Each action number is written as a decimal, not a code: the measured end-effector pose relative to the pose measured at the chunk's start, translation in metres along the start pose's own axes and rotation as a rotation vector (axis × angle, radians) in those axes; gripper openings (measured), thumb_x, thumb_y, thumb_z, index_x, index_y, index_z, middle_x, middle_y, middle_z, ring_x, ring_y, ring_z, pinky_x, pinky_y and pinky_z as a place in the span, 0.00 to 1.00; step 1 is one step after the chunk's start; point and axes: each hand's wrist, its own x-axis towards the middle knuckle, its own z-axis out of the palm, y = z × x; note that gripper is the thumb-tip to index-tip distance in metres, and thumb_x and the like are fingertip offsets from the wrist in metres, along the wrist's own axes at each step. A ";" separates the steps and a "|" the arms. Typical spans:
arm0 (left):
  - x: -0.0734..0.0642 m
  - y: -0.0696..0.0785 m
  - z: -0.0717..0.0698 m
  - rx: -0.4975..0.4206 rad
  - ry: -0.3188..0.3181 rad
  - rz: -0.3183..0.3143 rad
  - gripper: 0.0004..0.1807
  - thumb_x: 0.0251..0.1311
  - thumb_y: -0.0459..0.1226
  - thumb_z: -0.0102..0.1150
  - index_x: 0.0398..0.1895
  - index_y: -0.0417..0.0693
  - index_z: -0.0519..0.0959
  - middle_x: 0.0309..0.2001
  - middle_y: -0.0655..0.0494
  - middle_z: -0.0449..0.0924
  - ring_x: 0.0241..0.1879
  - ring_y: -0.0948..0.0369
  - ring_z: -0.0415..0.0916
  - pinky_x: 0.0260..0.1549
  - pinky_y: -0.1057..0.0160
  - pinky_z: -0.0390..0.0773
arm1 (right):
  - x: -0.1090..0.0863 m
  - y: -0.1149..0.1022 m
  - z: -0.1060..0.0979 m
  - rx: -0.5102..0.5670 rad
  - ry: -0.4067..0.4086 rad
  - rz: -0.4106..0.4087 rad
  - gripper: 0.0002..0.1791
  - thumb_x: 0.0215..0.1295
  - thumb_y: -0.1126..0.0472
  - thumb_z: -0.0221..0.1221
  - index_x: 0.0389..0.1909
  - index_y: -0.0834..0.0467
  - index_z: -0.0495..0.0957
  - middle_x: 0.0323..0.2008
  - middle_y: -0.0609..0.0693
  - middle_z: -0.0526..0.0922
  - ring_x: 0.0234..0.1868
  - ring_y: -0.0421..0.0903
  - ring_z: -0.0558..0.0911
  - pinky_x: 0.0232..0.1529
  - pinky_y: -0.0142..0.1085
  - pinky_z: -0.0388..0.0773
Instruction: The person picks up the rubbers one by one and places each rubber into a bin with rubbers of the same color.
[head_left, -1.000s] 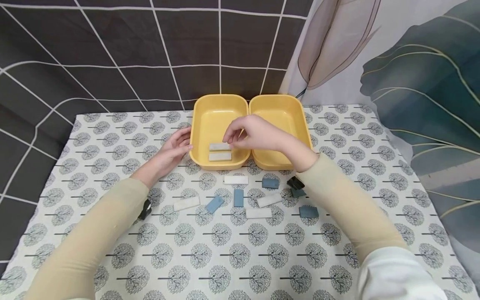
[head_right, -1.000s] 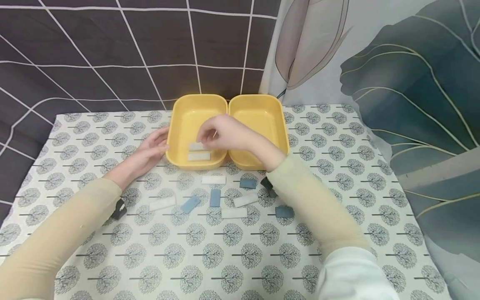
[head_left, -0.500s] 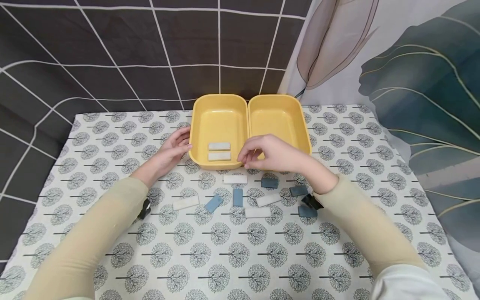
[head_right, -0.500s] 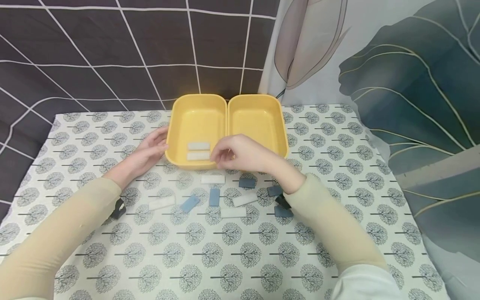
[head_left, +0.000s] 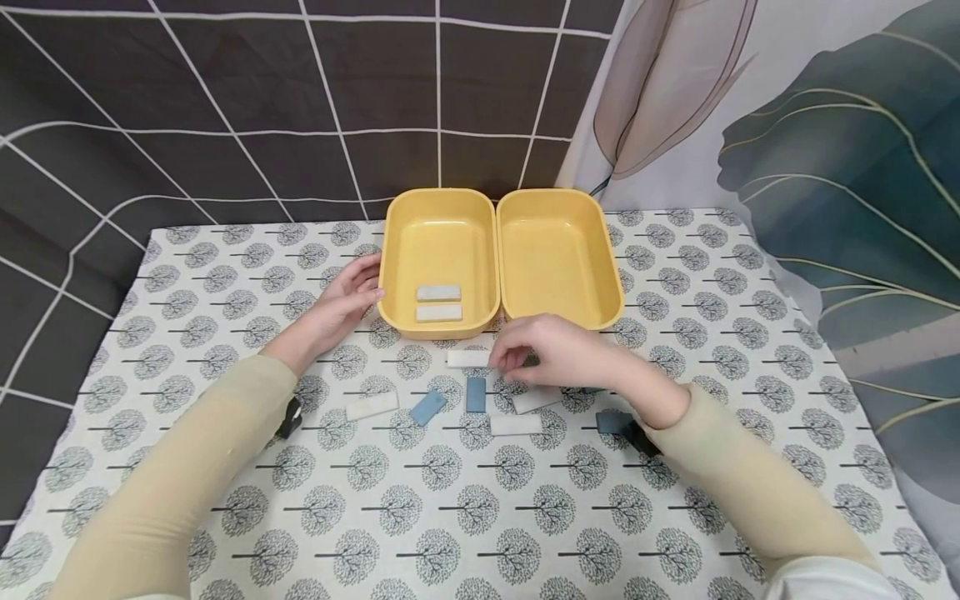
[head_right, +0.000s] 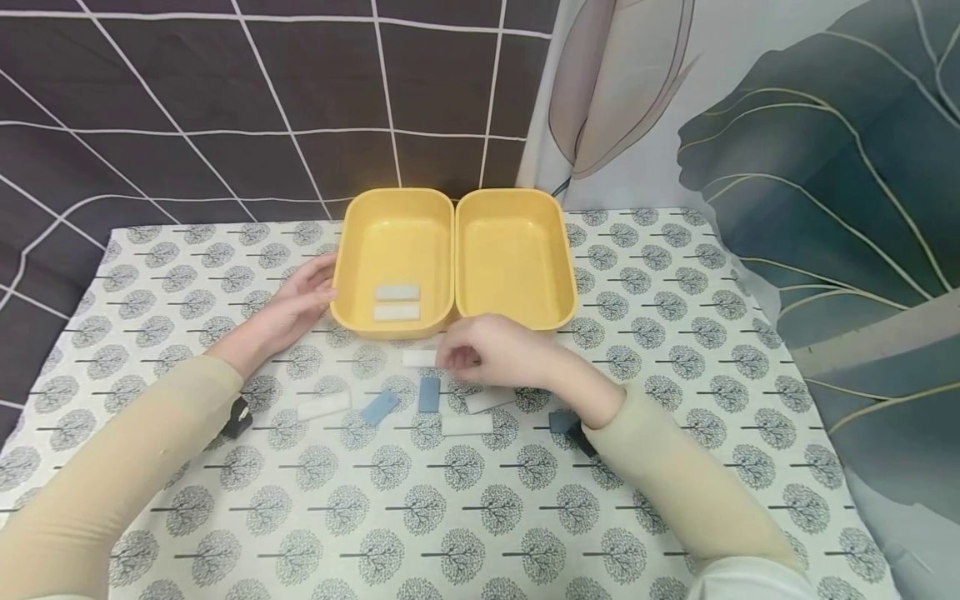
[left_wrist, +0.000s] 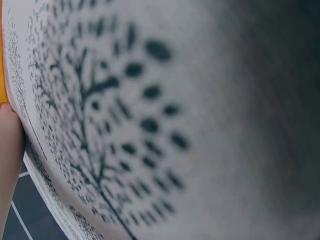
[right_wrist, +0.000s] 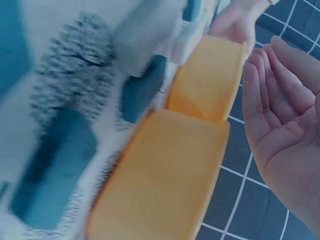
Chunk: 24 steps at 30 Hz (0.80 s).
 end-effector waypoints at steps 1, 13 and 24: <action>0.000 0.000 0.000 0.002 0.000 0.001 0.41 0.69 0.22 0.50 0.84 0.38 0.50 0.72 0.56 0.64 0.68 0.64 0.67 0.83 0.63 0.61 | -0.002 0.001 0.002 -0.006 -0.004 0.007 0.10 0.62 0.71 0.71 0.44 0.59 0.88 0.42 0.48 0.89 0.42 0.38 0.86 0.49 0.29 0.88; 0.000 0.000 0.001 0.007 0.009 -0.005 0.41 0.70 0.21 0.48 0.84 0.39 0.50 0.71 0.59 0.65 0.68 0.65 0.67 0.83 0.63 0.60 | -0.020 0.022 0.018 0.005 -0.035 0.086 0.14 0.57 0.69 0.74 0.44 0.58 0.89 0.42 0.48 0.90 0.40 0.37 0.85 0.48 0.30 0.88; 0.000 0.000 0.001 0.015 0.009 -0.006 0.41 0.70 0.21 0.48 0.85 0.38 0.49 0.74 0.55 0.63 0.67 0.65 0.66 0.83 0.63 0.60 | -0.022 0.034 0.025 -0.020 -0.082 0.125 0.16 0.55 0.67 0.76 0.45 0.55 0.88 0.41 0.44 0.88 0.41 0.37 0.84 0.48 0.30 0.87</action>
